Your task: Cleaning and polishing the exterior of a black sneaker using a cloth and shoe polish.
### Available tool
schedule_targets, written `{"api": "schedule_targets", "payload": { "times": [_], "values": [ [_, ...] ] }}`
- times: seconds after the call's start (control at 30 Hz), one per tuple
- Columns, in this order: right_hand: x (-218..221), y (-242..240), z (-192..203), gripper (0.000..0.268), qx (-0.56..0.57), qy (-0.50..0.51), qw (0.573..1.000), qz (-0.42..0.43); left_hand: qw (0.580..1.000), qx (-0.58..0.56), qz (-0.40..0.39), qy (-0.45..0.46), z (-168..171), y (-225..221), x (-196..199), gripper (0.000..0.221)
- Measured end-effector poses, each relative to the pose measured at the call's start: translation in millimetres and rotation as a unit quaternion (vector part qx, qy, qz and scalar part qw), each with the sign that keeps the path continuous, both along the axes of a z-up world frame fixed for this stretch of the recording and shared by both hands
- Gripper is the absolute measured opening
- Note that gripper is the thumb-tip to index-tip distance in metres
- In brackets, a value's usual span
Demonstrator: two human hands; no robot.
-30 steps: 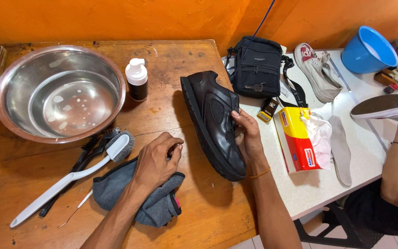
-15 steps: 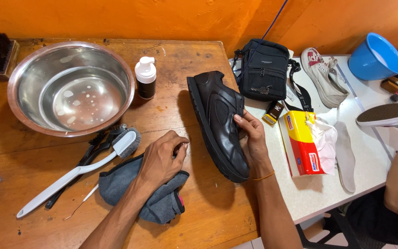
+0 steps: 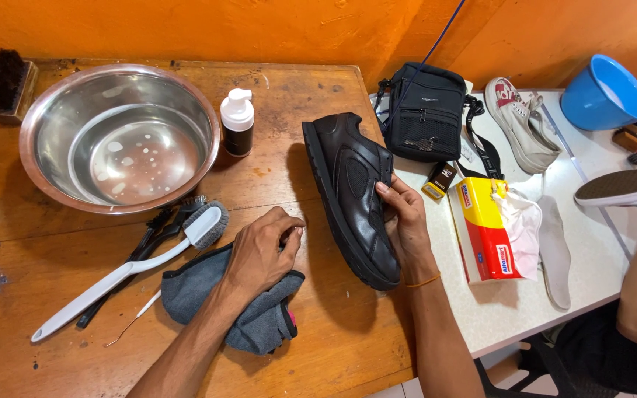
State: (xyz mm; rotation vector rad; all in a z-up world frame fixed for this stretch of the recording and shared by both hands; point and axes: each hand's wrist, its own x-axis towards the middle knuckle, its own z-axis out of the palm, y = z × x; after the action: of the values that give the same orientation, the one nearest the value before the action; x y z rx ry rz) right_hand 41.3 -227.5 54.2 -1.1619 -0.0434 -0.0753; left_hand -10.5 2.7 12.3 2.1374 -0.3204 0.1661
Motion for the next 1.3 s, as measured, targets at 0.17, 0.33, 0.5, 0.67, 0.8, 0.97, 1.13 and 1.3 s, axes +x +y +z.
{"api": "schedule_targets", "payload": {
  "times": [0.17,0.33,0.5,0.67,0.8,0.97,1.13,1.3],
  "values": [
    [0,0,-1,0.018,0.004,0.001,1.0,-0.003,1.0,0.004,0.001,0.004,0,0,0,0.018],
    [0,-2,-4,0.019,-0.003,0.001,1.0,-0.009,1.0,-0.001,-0.002,0.008,6,-1,-2,0.018],
    [-2,-1,-3,0.023,-0.016,-0.008,1.0,-0.006,1.0,0.005,-0.001,0.018,3,-1,-1,0.018],
    [-3,-1,-5,0.024,-0.019,-0.011,1.0,-0.003,1.0,0.009,0.003,0.02,4,-1,0,0.018],
    [-4,-1,-4,0.025,-0.019,-0.009,1.0,0.001,1.0,0.005,0.003,0.019,2,-1,-1,0.019],
    [-4,-1,-4,0.026,-0.018,-0.011,1.0,0.001,1.0,0.011,0.005,0.02,3,-2,-1,0.019],
    [-4,-1,-1,0.026,-0.024,-0.013,1.0,0.002,1.0,0.009,0.005,0.024,4,-2,0,0.019],
    [11,-14,-26,0.026,-0.015,-0.009,1.0,-0.004,0.999,0.015,0.01,0.031,3,-2,-1,0.019]
  ]
}}
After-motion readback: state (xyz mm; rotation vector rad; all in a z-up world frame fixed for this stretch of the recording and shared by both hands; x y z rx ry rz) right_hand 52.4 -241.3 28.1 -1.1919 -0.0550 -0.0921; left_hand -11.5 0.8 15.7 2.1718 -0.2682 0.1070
